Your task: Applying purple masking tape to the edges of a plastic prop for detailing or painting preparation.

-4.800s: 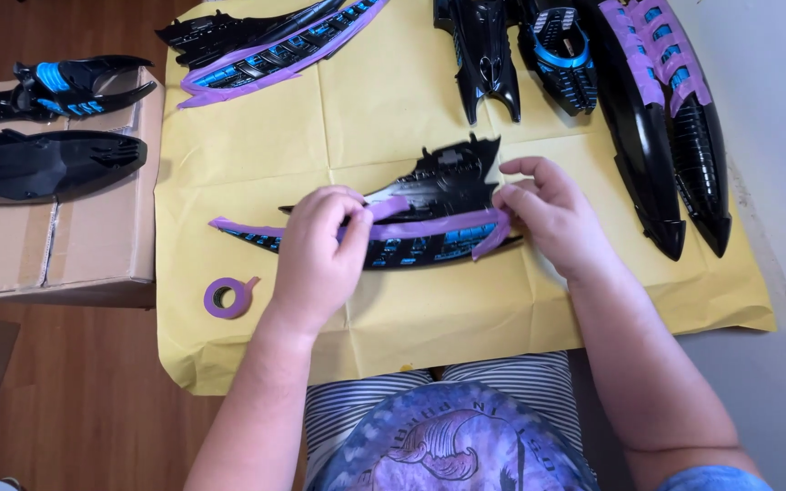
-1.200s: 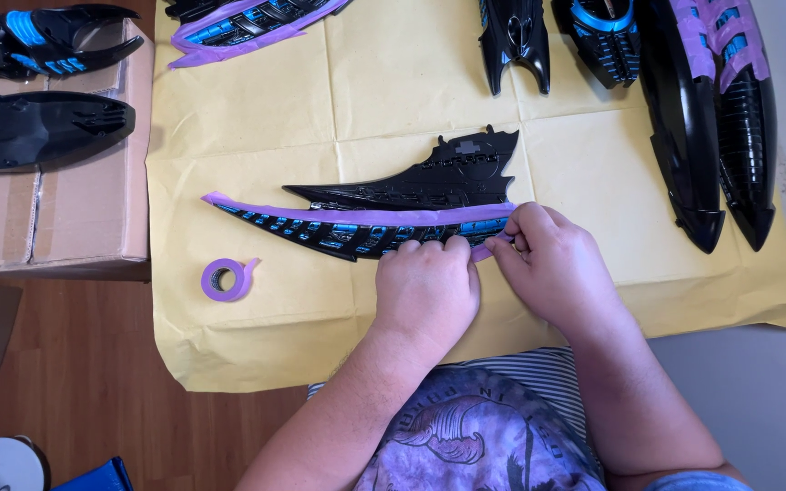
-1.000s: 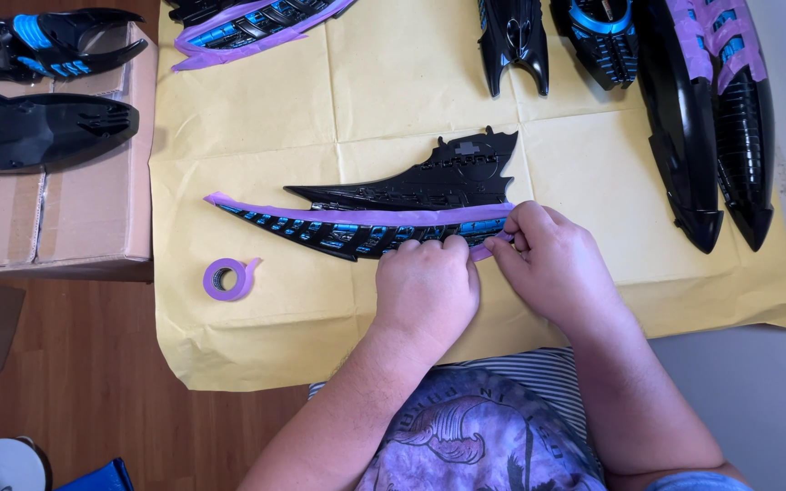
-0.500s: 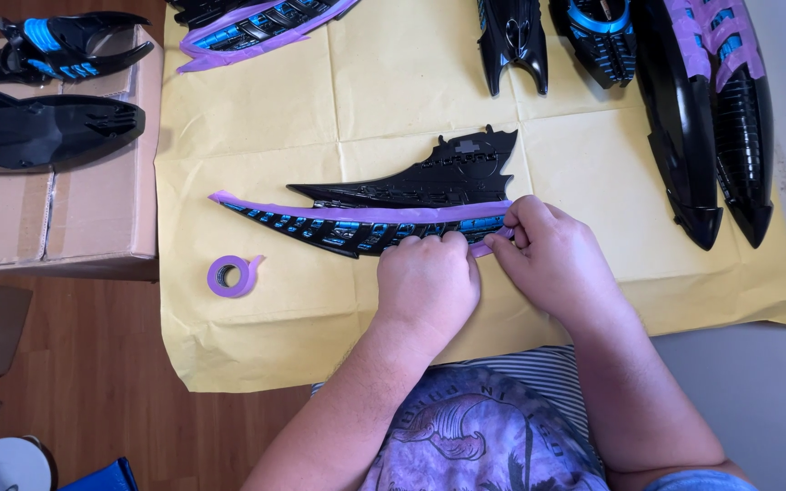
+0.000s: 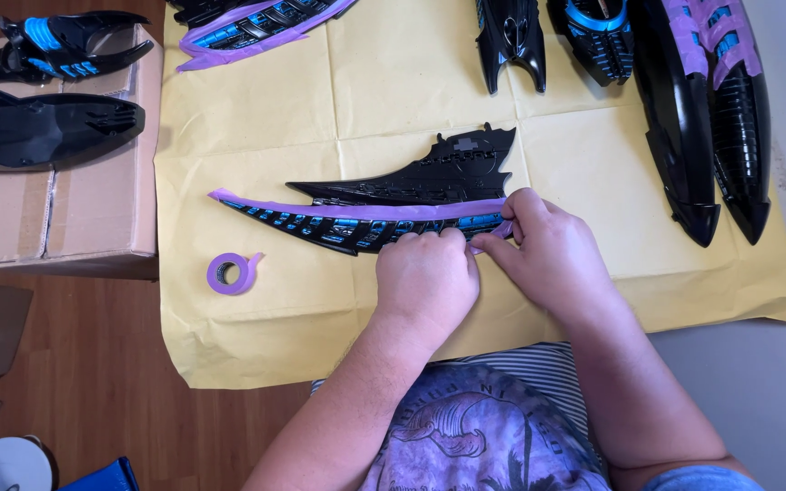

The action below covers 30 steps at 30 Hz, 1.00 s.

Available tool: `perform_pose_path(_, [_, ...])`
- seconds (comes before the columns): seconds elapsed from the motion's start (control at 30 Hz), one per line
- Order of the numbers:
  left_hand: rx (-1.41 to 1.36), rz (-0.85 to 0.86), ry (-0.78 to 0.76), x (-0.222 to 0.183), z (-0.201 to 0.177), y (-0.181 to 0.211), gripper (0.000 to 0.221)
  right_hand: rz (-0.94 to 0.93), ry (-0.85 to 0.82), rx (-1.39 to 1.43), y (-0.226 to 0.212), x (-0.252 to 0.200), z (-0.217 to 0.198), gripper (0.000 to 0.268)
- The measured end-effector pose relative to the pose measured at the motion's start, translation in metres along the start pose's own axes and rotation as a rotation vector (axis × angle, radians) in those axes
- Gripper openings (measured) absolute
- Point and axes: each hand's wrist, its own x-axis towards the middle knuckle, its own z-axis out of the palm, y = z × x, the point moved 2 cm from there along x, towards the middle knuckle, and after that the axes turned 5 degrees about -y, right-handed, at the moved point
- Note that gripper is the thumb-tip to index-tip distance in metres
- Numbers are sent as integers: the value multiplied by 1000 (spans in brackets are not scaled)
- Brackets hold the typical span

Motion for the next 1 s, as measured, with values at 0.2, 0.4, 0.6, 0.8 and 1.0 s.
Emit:
perform_pose_path(0.2, [1, -30, 12, 0, 0, 0, 35, 23, -78, 42, 11, 3, -1, 34])
perform_pose_path(0.4, [22, -42, 5, 1, 7, -9, 30, 25, -124, 84, 18, 7, -5, 29])
perform_pose_path(0.6, [227, 124, 543, -18, 14, -23, 25, 31, -143, 140, 3, 4, -17, 37])
perform_pose_path(0.8, [66, 381, 644, -21, -22, -43, 22, -29, -103, 130, 4, -1, -15, 38])
perform_pose_path(1.0, [78, 285, 517, -14, -3, -26, 53, 4, -35, -12, 1, 2, -1, 55])
